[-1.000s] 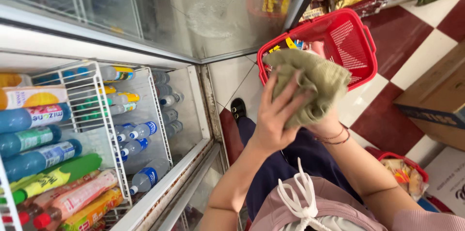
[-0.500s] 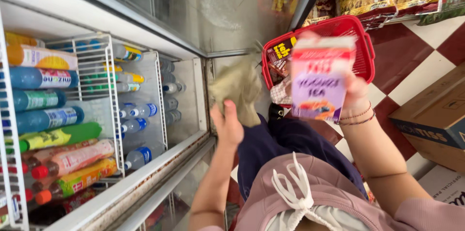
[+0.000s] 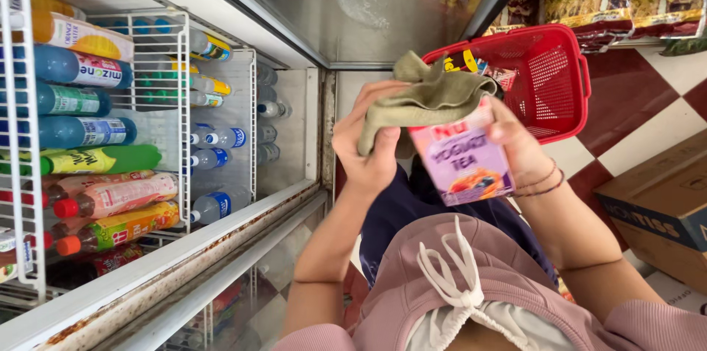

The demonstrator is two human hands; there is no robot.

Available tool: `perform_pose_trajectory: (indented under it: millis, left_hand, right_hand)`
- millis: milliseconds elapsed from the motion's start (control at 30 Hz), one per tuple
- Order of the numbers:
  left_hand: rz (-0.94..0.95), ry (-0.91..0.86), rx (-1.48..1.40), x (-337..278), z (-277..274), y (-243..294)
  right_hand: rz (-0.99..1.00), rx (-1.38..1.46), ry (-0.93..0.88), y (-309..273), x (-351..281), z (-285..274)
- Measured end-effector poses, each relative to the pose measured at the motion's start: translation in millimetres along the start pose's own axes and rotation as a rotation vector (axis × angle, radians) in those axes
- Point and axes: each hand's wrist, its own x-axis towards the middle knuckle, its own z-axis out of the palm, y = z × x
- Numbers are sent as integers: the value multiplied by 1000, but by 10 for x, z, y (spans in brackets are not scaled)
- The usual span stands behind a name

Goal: The person cleans the glass door and shelves of a commercial reach-in refrigerator using two different cloths, then uses a handheld scanner to scan individual drink cartons before placing them back on the shelves.

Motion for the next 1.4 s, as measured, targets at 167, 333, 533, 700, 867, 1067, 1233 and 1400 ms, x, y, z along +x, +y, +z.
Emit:
perform_pose_trajectory:
  millis: [167, 333, 533, 700, 867, 1067, 1233, 1400]
  left_hand:
    - [-29, 125, -64, -176, 312, 99]
    - [43, -15, 60, -492, 287, 6]
    - [-371, 225, -788, -717, 451, -168]
    - [-453, 377, -300, -481, 510, -61]
    - [16, 171, 436, -360, 324, -27]
    - [152, 44, 382, -634, 248, -260]
    - [-183, 306, 145, -563, 137, -337]
    - [-67, -56, 253, -99, 203, 15]
  right_hand:
    - [-188, -39, 109, -80, 70, 245]
    - [-349, 172, 93, -20, 254, 85]
    - [-568, -15, 9, 162, 468, -137]
    - [-621, -619, 202, -41, 586, 136]
    - [-494, -330, 87, -4, 414, 522]
    - [-468, -272, 172, -116, 425, 164]
    - [-400, -165, 115, -73, 340, -123]
    - [-198, -145, 108, 250, 317, 44]
